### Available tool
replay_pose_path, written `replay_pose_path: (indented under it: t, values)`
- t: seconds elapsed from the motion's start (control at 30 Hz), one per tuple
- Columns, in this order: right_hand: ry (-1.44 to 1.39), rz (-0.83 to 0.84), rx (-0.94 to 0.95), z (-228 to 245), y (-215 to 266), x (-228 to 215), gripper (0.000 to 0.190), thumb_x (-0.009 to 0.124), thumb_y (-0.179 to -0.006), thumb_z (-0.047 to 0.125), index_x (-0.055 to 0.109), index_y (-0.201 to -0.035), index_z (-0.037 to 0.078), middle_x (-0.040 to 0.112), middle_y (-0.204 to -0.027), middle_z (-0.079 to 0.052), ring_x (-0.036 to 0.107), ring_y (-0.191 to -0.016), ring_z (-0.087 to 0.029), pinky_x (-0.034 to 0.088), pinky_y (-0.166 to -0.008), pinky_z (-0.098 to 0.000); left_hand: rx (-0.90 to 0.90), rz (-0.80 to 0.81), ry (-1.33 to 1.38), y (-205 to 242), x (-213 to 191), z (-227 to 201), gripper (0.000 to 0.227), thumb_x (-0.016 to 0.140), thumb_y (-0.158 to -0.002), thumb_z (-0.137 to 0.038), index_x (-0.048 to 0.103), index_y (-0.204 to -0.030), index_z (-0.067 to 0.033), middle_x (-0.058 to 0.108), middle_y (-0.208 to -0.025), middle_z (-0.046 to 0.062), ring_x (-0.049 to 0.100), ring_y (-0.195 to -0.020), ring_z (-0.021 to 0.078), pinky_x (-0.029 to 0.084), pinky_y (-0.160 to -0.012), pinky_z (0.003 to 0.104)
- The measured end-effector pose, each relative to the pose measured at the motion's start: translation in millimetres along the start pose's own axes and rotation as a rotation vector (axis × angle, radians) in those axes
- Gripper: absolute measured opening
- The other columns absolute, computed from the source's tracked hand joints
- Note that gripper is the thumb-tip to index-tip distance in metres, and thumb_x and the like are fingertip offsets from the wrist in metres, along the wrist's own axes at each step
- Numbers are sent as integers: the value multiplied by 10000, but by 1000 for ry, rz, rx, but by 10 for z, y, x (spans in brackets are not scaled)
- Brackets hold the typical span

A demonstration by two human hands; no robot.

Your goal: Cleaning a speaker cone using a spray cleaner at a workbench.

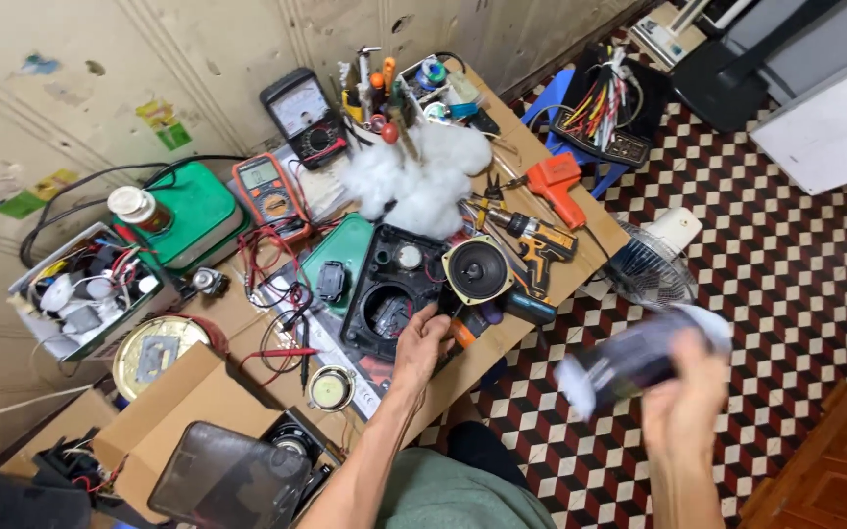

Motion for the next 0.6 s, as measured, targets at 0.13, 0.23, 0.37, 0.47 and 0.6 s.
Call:
replay_pose_path:
  t: [0.13,0.23,0.37,0.47,0.6]
  values:
    - [260,35,124,-279,-19,-52,575,612,-825,41,482,-1385,63,605,-1207,-133,630,-1092,-253,573,-957,-458,147,-32,-132,-95,-129,-319,524,644,-970,-260,562,-1437,-36,712,-1088,42,658,-943,129,555,-831,285]
    - [187,177,40,-176,127,149,535,617,-859,42,482,-1376,25,609,-1192,-163,636,-1078,-285,584,-937,-477,372,-157,-378,162,-355,-882,455,633,-985,-257,621,-1382,-36,732,-1119,98,675,-973,176,543,-860,310]
    - [115,103,108,-235,161,93,514,627,-896,111,486,-1385,41,640,-1224,-169,664,-1083,-280,584,-947,-471,586,-343,-632,524,-553,-1490,392,622,-969,-209,634,-1316,-28,714,-1190,145,692,-1051,246,536,-917,356]
    - [48,92,138,-238,199,110,552,653,-895,165,468,-1405,65,638,-1186,-165,676,-1060,-278,593,-928,-468,693,-458,-818,635,-772,-1546,364,633,-958,-182,655,-1285,-24,698,-1177,184,671,-1067,311,524,-940,397]
    - [28,150,277,-453,200,222,570,639,-848,199,470,-1377,68,677,-1121,-169,697,-977,-283,635,-823,-478,700,-415,-857,560,-705,-1523,341,632,-954,-176,667,-1262,-33,703,-1157,193,677,-1066,328,527,-943,410]
Point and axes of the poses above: each hand's wrist, its own y-axis away from the middle knuckle, its own x-axis out of the palm, z = x × y, the point moved 10 cm from there along -y, towards the middle knuckle
